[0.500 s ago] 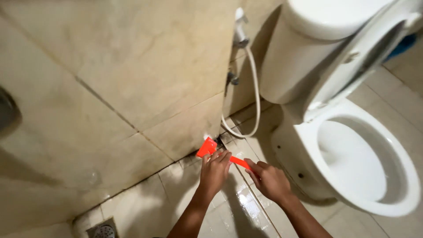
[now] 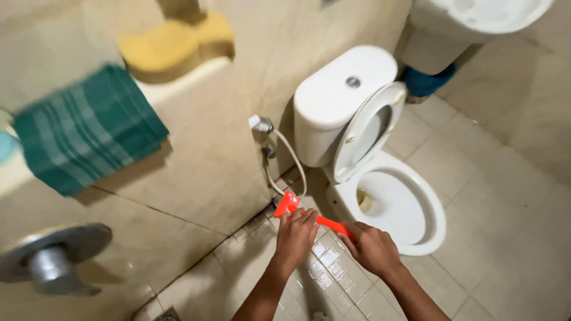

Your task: The person applies liquid from a spray bottle into the toilet bowl, places the bottle on a wall shelf, and then uses an orange toilet brush to scrub the inside of the bowl.

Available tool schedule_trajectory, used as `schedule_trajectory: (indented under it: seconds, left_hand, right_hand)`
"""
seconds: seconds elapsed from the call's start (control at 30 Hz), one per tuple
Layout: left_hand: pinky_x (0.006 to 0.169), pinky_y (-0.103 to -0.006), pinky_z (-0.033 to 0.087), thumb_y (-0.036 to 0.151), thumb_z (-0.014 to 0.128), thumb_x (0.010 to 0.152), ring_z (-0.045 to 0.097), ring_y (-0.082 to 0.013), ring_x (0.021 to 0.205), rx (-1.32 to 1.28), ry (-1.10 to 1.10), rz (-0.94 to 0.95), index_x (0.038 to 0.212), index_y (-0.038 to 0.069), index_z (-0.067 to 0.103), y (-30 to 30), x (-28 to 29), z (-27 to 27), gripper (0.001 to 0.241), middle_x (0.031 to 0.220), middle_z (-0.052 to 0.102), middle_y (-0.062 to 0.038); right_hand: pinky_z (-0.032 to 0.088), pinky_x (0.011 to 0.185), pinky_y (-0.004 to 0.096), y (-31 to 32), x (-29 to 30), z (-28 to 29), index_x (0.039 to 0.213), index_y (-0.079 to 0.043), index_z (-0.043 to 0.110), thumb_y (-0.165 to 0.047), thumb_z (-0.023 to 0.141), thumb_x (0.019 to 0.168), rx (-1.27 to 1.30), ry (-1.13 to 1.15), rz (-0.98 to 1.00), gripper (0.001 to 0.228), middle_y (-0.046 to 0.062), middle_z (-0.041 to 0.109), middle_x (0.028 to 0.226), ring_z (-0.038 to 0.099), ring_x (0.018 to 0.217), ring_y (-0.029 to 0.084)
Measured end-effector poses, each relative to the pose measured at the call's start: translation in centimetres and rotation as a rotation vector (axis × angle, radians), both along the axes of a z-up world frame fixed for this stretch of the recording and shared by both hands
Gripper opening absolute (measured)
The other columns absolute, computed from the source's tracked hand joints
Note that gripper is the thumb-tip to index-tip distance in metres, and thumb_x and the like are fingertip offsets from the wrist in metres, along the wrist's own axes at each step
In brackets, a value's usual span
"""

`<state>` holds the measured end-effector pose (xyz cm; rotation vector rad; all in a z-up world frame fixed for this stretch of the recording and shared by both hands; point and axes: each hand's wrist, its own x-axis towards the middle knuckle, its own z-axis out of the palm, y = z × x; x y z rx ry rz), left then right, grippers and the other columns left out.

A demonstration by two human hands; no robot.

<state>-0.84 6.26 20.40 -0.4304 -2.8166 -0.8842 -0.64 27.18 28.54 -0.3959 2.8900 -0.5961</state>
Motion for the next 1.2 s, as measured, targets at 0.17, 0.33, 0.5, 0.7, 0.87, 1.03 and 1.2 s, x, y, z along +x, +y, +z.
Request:
schedule_trajectory:
  seconds: [0.17,0.33,0.5,0.7,0.87,1.03,1.2]
  left_hand:
    - [0.103,-0.0495,0.037,0.021,0.070,0.093,0.060,-0.0293,0.122,-0.039,0.022,-0.031,0.128,0.004,0.066,2.0,-0.1,7.8,0.039,0.130,0.070,-0.008]
    - [0.102,-0.0504,0.037,0.019,0.070,0.092,0.058,-0.0319,0.124,-0.012,0.080,-0.077,0.132,0.004,0.065,3.7,0.5,13.9,0.043,0.134,0.068,-0.010]
    - [0.101,-0.0514,0.039,0.017,0.072,0.090,0.058,-0.0340,0.124,0.005,0.109,-0.105,0.129,0.004,0.067,4.7,1.2,17.2,0.042,0.130,0.070,-0.010]
    - [0.094,-0.0476,0.043,0.014,0.073,0.088,0.061,-0.0340,0.119,-0.016,0.165,-0.194,0.117,0.003,0.071,4.9,2.1,21.2,0.031,0.127,0.071,-0.012]
    - [0.093,-0.0474,0.045,0.013,0.073,0.089,0.065,-0.0299,0.107,-0.046,0.171,-0.251,0.112,0.005,0.072,5.5,3.0,22.0,0.025,0.120,0.073,-0.009]
    - [0.088,-0.0467,0.047,0.012,0.072,0.088,0.065,-0.0300,0.101,-0.059,0.142,-0.299,0.108,0.005,0.072,6.7,3.8,22.8,0.021,0.114,0.074,-0.007]
    - [0.085,-0.0457,0.049,0.011,0.072,0.085,0.065,-0.0307,0.102,-0.041,0.244,-0.338,0.110,0.005,0.071,8.7,3.5,23.0,0.026,0.115,0.074,-0.009]
  right_hand:
    - [0.056,0.072,0.049,1.1,0.9,10.4,0.122,-0.024,0.071,-0.041,0.062,0.093,0.033,-0.130,-0.089,0.034,0.007,0.074,0.093,0.070,0.083,0.036]
    - [0.056,0.073,0.048,2.9,2.1,15.5,0.123,-0.024,0.074,-0.039,0.061,0.092,-0.010,-0.059,-0.101,0.036,0.006,0.074,0.097,0.070,0.085,0.036]
    - [0.056,0.078,0.047,3.3,3.8,19.3,0.119,-0.024,0.073,-0.038,0.060,0.094,-0.014,-0.102,-0.153,0.032,0.005,0.075,0.102,0.070,0.089,0.034]
    - [0.056,0.075,0.047,3.9,6.5,21.7,0.122,-0.021,0.070,-0.035,0.057,0.094,-0.048,-0.017,-0.151,0.034,0.006,0.074,0.101,0.070,0.087,0.034]
    - [0.056,0.076,0.048,4.3,8.6,23.3,0.119,-0.022,0.071,-0.039,0.050,0.098,0.024,-0.029,-0.215,0.034,0.005,0.075,0.101,0.069,0.091,0.033]
    - [0.055,0.080,0.049,7.0,10.2,22.1,0.116,-0.020,0.074,-0.039,0.047,0.100,-0.036,-0.060,-0.267,0.036,0.006,0.075,0.104,0.069,0.095,0.034]
    - [0.054,0.077,0.047,10.4,11.1,21.2,0.115,-0.015,0.071,-0.040,0.049,0.101,-0.144,-0.128,-0.277,0.036,0.014,0.075,0.092,0.070,0.088,0.035]
